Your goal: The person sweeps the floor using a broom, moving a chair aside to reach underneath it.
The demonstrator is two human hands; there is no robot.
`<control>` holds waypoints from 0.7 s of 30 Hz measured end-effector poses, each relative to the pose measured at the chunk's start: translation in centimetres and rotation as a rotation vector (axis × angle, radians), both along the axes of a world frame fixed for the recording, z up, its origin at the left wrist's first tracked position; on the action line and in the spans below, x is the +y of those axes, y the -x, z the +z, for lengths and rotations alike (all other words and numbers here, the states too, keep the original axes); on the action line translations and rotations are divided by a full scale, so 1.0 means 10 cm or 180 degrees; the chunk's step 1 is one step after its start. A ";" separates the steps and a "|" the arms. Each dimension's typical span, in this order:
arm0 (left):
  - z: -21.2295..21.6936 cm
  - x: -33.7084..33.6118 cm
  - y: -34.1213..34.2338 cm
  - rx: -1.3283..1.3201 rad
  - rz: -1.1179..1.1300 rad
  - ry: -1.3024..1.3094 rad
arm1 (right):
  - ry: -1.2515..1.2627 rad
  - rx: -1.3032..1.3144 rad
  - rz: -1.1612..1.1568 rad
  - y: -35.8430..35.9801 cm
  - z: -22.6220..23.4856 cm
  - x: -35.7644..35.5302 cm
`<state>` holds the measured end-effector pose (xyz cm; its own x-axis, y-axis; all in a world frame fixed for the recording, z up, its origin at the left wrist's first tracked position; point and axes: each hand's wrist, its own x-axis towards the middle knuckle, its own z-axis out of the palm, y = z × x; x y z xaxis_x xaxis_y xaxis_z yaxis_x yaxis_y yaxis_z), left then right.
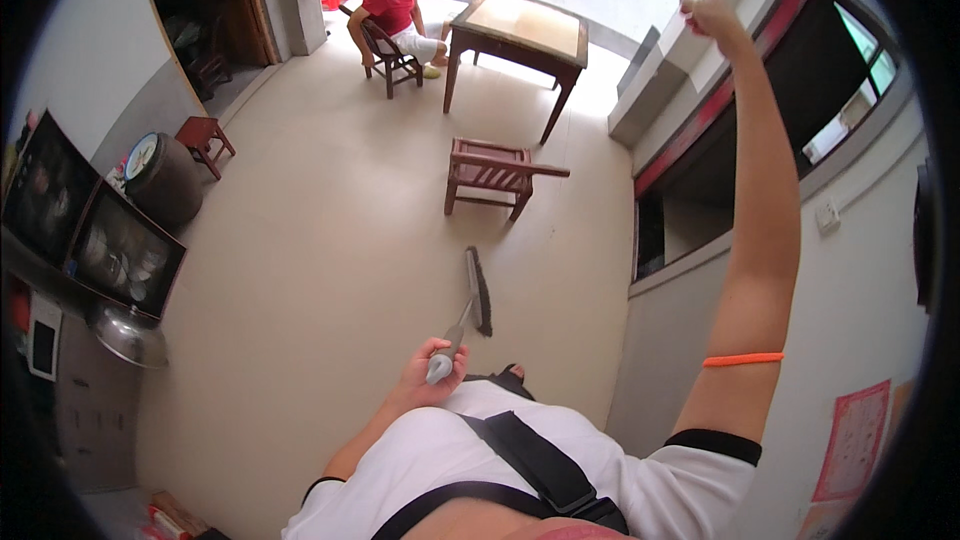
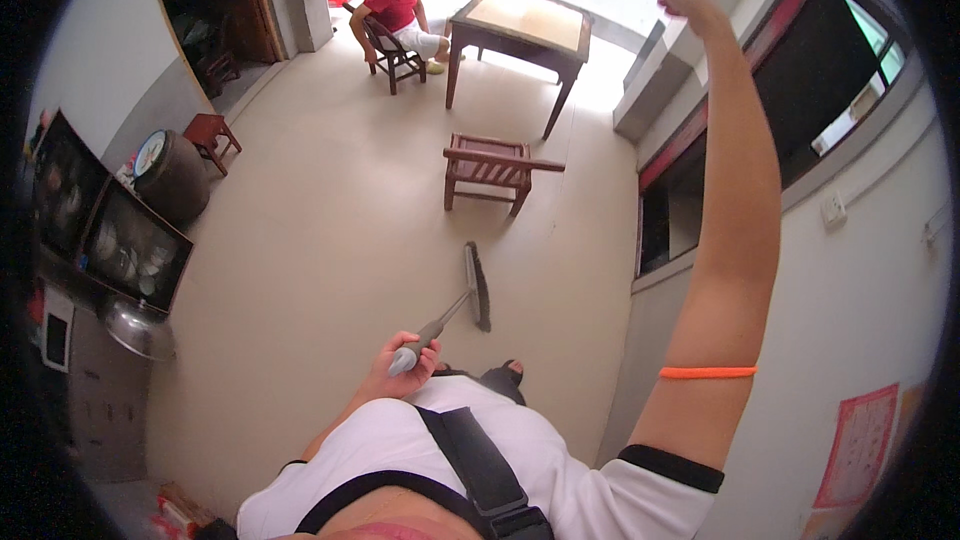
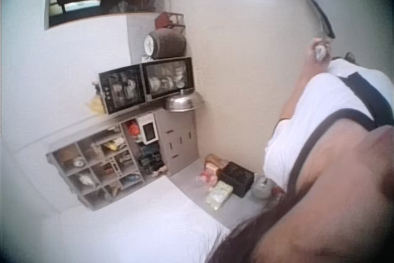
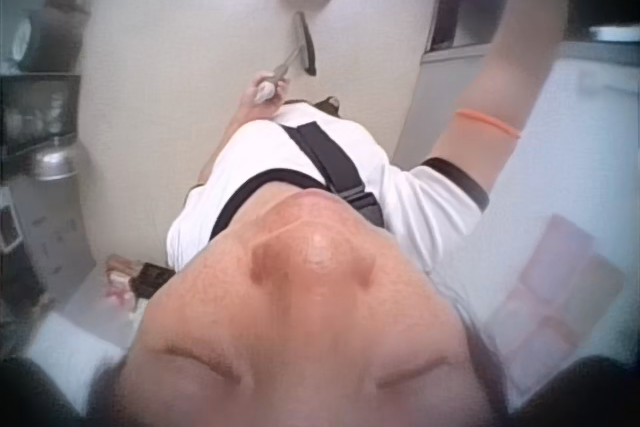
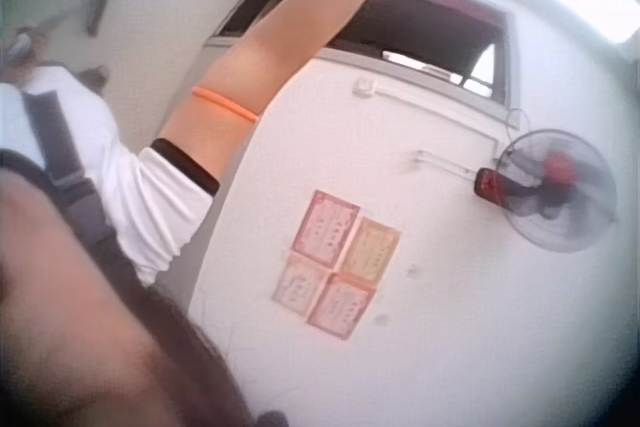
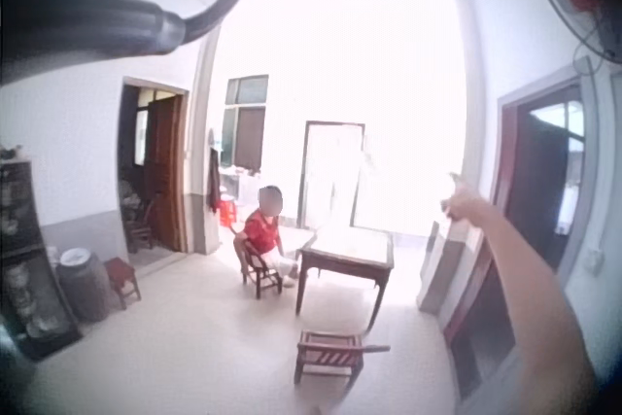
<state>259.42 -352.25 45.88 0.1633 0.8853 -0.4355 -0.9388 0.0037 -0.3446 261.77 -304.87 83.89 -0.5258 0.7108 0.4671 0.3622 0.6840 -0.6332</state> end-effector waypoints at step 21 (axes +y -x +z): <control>0.14 -0.04 -0.31 0.0335 -0.1221 0.0368 | 0.4159 -0.1659 -0.3135 -5.49 -5.26 -4.05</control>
<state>262.50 -352.65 47.30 0.4212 0.7131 -0.5604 -0.9069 0.3271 -0.2655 316.68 -345.37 31.27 0.4126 0.5753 -0.7062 0.6300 -0.7402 -0.2349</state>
